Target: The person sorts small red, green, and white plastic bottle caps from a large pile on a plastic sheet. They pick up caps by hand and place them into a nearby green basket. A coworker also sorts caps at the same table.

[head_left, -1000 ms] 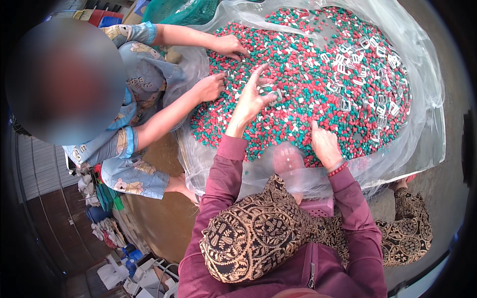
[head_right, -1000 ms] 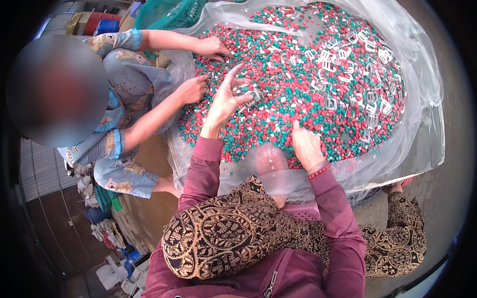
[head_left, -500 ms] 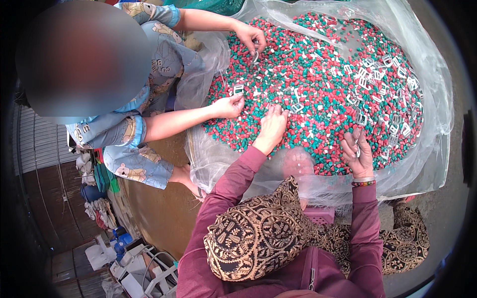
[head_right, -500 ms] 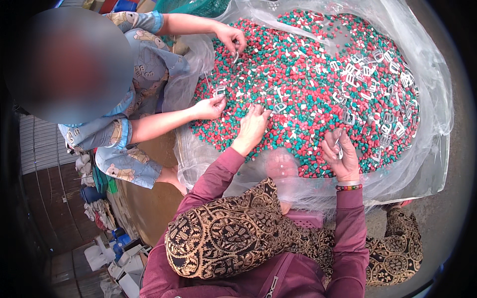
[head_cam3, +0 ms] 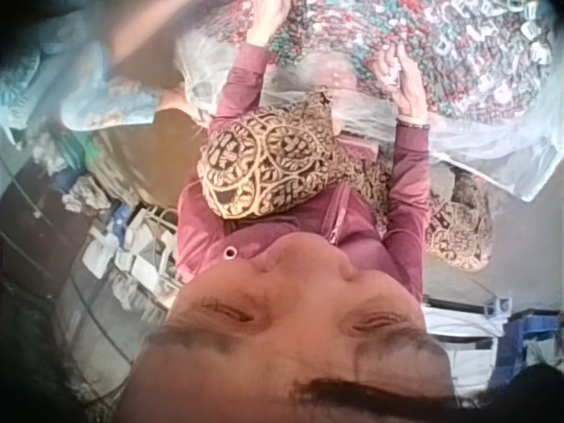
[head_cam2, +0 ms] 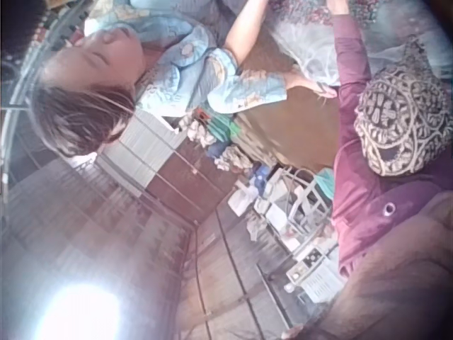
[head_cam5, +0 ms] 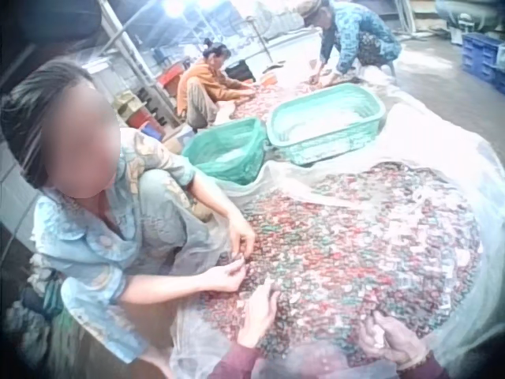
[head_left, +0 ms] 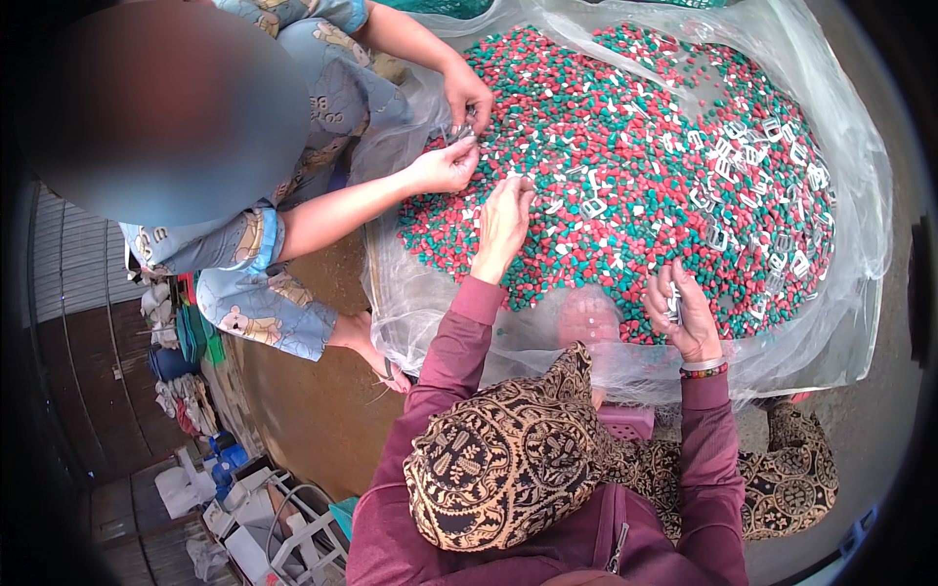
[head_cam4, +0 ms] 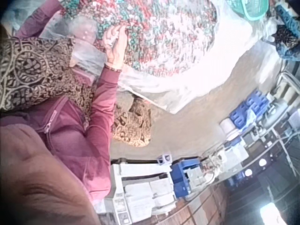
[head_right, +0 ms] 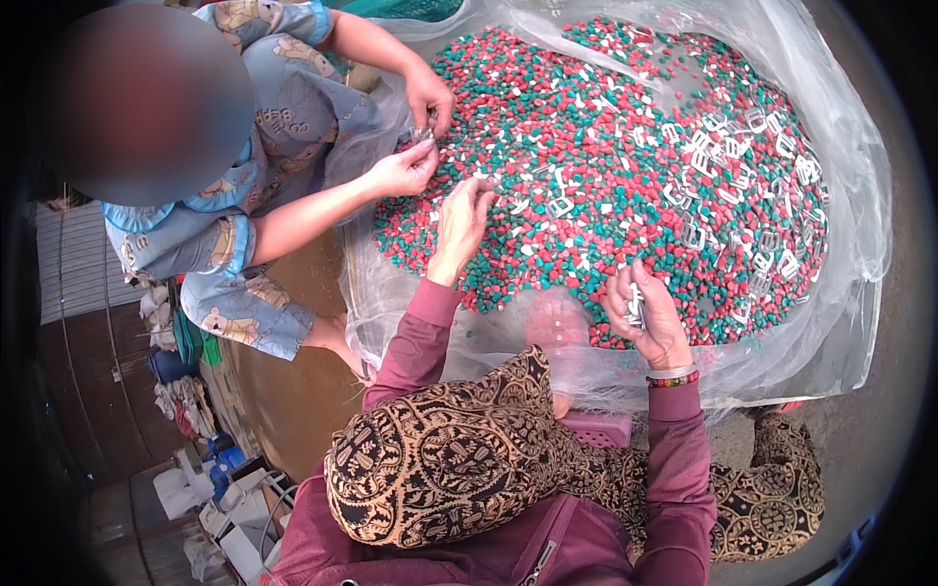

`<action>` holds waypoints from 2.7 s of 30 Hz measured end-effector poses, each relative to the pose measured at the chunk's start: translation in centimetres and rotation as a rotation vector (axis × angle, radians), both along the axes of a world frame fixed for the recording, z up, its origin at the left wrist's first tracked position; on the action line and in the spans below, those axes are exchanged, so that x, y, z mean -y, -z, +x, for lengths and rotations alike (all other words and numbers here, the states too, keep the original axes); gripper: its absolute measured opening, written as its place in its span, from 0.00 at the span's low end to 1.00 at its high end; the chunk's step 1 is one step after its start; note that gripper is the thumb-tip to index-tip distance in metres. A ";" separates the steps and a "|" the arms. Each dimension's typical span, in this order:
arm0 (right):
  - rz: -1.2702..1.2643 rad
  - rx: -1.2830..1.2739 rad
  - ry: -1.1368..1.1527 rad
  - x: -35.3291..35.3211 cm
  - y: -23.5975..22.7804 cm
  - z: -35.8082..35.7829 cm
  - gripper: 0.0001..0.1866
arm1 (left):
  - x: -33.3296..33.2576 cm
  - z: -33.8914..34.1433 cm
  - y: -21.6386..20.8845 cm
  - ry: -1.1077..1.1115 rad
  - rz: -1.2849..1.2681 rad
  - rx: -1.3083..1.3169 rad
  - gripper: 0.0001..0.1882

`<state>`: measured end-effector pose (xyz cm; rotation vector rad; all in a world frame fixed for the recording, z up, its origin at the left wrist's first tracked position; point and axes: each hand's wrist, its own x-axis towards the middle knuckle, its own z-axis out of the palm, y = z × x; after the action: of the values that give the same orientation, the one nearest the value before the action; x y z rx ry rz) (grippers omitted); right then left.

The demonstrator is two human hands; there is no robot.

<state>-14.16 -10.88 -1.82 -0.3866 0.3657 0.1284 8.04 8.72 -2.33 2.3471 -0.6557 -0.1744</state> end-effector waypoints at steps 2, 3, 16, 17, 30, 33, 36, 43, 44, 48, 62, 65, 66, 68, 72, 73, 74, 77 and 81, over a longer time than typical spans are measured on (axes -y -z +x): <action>0.140 -0.055 0.064 -0.6 1.5 0.0 0.24 | -0.3 0.6 1.2 0.123 0.040 0.031 0.08; 0.230 -0.072 0.083 -0.6 2.1 -0.1 0.24 | 0.0 0.4 1.3 0.165 0.116 0.004 0.09; 0.269 -0.155 0.170 -0.6 1.1 0.1 0.21 | 1.4 0.5 1.6 0.145 0.223 0.045 0.07; 0.275 -0.089 0.151 -0.5 1.2 0.1 0.17 | 1.3 0.7 1.6 0.190 0.279 0.204 0.10; 0.068 -0.141 0.049 -1.6 0.9 -0.5 0.10 | 4.2 1.1 3.9 0.299 0.142 0.167 0.09; 0.069 -0.129 0.075 -1.4 0.6 -0.5 0.10 | 3.5 2.5 2.3 0.035 -0.036 -0.096 0.08; 0.070 -0.116 0.100 -1.1 0.6 -0.7 0.10 | 3.4 3.9 1.6 -0.087 -0.567 -0.749 0.10; 0.131 -0.138 0.170 -1.2 0.7 -1.8 0.18 | 5.4 4.7 6.0 0.119 0.178 -0.149 0.14; 0.144 -0.153 0.207 -1.2 1.0 -2.1 0.19 | 5.5 4.5 7.6 0.187 0.315 0.119 0.15; 0.071 -0.404 0.301 -1.4 3.7 -3.9 0.20 | 6.9 3.4 6.8 0.232 0.445 0.272 0.14; 0.098 -0.193 0.309 0.4 3.2 -2.7 0.33 | 8.1 4.2 3.6 0.202 0.261 0.038 0.12; 0.159 -0.142 0.338 0.7 3.5 -2.5 0.37 | 10.0 -0.4 -2.3 0.274 0.032 -0.487 0.10; 0.145 -0.178 0.319 0.6 3.3 -2.1 0.38 | 10.3 -2.1 -3.1 0.357 -0.040 -0.700 0.10; 0.112 -0.250 0.281 0.5 2.4 -1.3 0.40 | 10.7 -6.2 -3.6 0.702 0.010 -0.487 0.12; 0.318 -0.358 0.378 0.9 0.8 -0.6 0.34 | 10.8 -10.3 -4.4 0.928 -0.121 -0.145 0.12; 0.275 -0.410 0.423 0.7 3.0 -1.3 0.24 | 10.9 -10.5 -4.4 0.943 -0.168 -0.073 0.11; 0.272 -0.320 0.386 1.3 4.7 -2.3 0.21 | 11.2 -9.8 -4.3 0.879 -0.206 -0.093 0.11; 0.296 -0.231 0.341 2.4 5.7 -3.2 0.14 | 11.1 -6.8 -1.2 0.757 -0.034 -0.041 0.10; 0.351 -0.223 0.400 3.7 5.0 -3.9 0.15 | 10.2 -6.0 3.2 0.752 0.124 0.152 0.10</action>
<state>-18.08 -14.59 -6.87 0.0534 0.6218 -0.1567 2.04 -1.47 -5.54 2.1273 -1.6208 -0.3758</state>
